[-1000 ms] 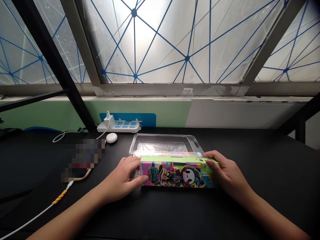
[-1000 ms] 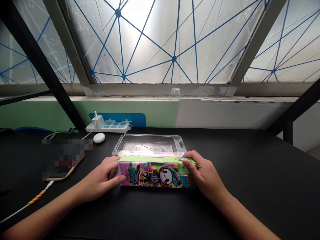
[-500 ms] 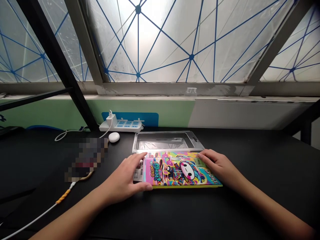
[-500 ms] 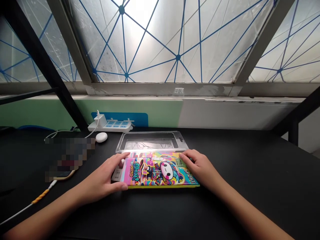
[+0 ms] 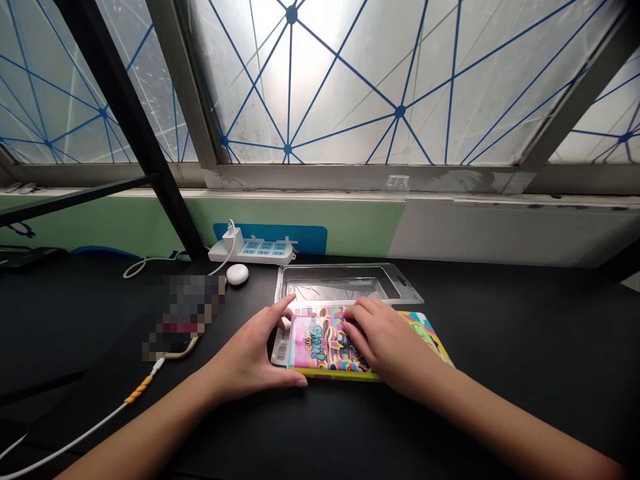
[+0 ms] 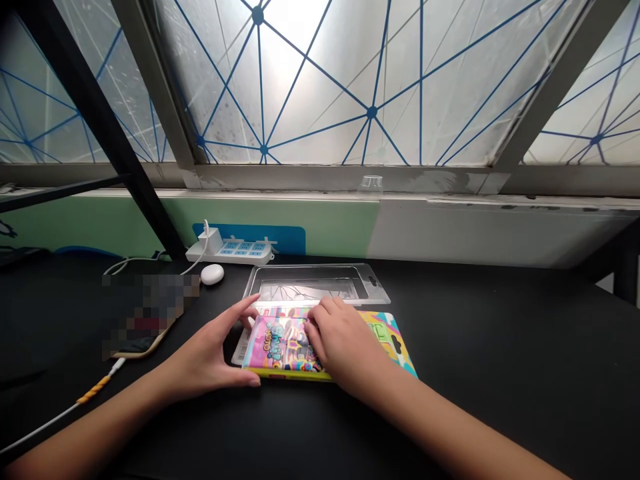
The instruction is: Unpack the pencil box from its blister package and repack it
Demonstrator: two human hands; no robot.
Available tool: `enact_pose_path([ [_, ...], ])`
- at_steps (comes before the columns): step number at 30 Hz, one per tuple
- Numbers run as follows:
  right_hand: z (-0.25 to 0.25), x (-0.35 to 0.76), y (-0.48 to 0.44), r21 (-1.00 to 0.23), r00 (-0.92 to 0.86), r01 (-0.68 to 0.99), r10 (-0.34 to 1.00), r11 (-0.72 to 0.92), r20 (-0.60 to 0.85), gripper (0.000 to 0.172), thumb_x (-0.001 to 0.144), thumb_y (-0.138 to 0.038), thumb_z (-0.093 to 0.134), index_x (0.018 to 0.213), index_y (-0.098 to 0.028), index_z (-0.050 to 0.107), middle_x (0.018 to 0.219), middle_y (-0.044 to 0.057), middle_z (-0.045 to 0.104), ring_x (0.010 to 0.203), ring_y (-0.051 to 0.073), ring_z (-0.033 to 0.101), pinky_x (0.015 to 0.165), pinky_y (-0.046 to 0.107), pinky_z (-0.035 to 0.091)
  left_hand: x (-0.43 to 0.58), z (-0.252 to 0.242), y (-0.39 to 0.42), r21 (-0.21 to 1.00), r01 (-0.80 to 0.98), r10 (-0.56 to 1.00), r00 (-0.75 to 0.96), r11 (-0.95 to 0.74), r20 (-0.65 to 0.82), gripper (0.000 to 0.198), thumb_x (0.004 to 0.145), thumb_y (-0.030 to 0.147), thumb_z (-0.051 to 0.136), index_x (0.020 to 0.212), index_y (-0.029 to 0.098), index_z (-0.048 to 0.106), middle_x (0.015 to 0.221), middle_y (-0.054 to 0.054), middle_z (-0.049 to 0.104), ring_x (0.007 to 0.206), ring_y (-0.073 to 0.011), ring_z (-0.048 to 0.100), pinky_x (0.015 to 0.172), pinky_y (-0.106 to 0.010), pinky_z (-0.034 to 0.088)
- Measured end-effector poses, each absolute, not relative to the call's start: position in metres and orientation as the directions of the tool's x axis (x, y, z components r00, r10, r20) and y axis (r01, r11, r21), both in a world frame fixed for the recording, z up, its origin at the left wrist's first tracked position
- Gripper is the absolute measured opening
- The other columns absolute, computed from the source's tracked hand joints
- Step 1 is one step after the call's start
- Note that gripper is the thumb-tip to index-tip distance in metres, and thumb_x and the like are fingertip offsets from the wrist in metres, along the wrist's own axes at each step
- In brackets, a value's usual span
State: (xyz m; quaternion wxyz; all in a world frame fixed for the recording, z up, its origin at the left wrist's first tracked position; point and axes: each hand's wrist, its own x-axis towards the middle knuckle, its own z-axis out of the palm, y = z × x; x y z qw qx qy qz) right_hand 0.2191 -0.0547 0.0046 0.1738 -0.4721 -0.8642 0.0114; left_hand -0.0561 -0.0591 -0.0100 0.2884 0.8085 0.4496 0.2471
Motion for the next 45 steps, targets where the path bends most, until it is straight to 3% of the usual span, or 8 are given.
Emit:
enact_pose_path([
  [8,-0.002,0.217,-0.047,-0.107,-0.460,0.810,0.738,0.577,0.494,0.021,0.102,-0.018,0.038,0.096,-0.017,0.059,0.091,0.010,0.060,0.083,0.025,0.056,0.074,0.040,0.051,-0.062,-0.013,-0.055,0.687,0.599,0.881,0.454,-0.411,0.132,0.121,0.067,0.054,0.088,0.162,0.025,0.019,0.142,-0.013,0.057,0.129,-0.0322,0.056,0.113,-0.047,0.041],
  [12,0.000,0.220,-0.051,0.017,-0.490,0.776,0.587,0.630,0.645,0.015,0.101,-0.014,0.042,0.101,-0.016,0.057,0.093,0.011,0.061,0.085,0.025,0.055,0.075,0.041,0.050,-0.059,-0.006,-0.054,0.636,0.599,0.839,0.522,-0.487,0.151,0.096,0.069,0.061,0.084,0.150,0.026,0.048,0.144,-0.012,0.057,0.130,-0.0331,0.053,0.113,-0.046,0.042],
  [16,0.018,0.233,-0.070,0.104,-0.575,0.679,0.438,0.727,0.691,0.013,0.099,-0.011,0.050,0.110,-0.015,0.056,0.097,0.011,0.065,0.087,0.025,0.057,0.077,0.040,0.050,-0.065,-0.005,-0.052,0.659,0.554,0.817,0.553,-0.508,0.165,0.081,0.088,0.079,0.048,0.147,0.025,0.054,0.146,-0.012,0.057,0.135,-0.0340,0.049,0.115,-0.049,0.038],
  [20,0.051,0.258,-0.096,-0.241,-0.694,0.510,0.560,0.826,0.452,0.006,0.100,-0.020,0.055,0.103,-0.023,0.060,0.090,0.004,0.066,0.080,0.019,0.061,0.074,0.032,0.053,-0.072,-0.006,-0.048,0.715,0.515,0.822,0.549,-0.474,0.151,0.084,0.096,0.076,0.012,0.148,0.025,0.054,0.143,-0.009,0.060,0.134,-0.0329,0.050,0.115,-0.049,0.037],
  [23,0.058,0.287,-0.104,-0.551,-0.755,0.475,0.639,0.686,0.145,0.012,0.096,-0.039,0.063,0.094,-0.027,0.065,0.096,0.003,0.068,0.086,0.018,0.067,0.075,0.028,0.057,-0.071,-0.005,-0.049,0.716,0.528,0.829,0.545,-0.456,0.127,0.083,0.092,0.080,0.031,0.149,0.024,0.052,0.146,-0.011,0.058,0.135,-0.0337,0.049,0.115,-0.049,0.037],
  [29,0.008,0.365,-0.080,-0.754,-0.409,0.553,0.904,0.354,0.125,0.072,0.071,-0.086,0.060,0.119,-0.033,0.070,0.141,0.012,0.059,0.130,0.043,0.055,0.105,0.056,0.048,-0.068,0.005,-0.053,0.652,0.660,0.857,0.514,-0.373,-0.030,0.085,0.081,0.057,0.075,0.155,0.030,0.042,0.150,-0.011,0.050,0.138,-0.0323,0.048,0.119,-0.049,0.035],
  [36,-0.012,0.388,-0.079,-0.701,-0.434,0.668,0.896,0.250,-0.095,0.125,0.050,-0.050,0.096,0.157,-0.040,0.033,0.160,0.009,0.043,0.142,0.048,0.040,0.113,0.061,0.038,-0.069,0.004,-0.051,0.628,0.665,0.852,0.524,-0.405,-0.006,0.082,0.083,0.050,0.077,0.155,0.033,0.041,0.150,-0.009,0.051,0.138,-0.0320,0.048,0.118,-0.050,0.037],
  [45,-0.008,0.367,-0.080,-0.729,-0.362,0.641,0.932,0.239,-0.014,0.080,0.081,-0.048,0.077,0.152,-0.037,0.042,0.157,0.006,0.048,0.140,0.037,0.047,0.113,0.049,0.044,-0.071,-0.003,-0.049,0.702,0.588,0.860,0.506,-0.401,0.067,0.062,0.106,0.058,0.018,0.149,0.028,0.051,0.148,-0.007,0.056,0.136,-0.0285,0.050,0.117,-0.045,0.036],
])
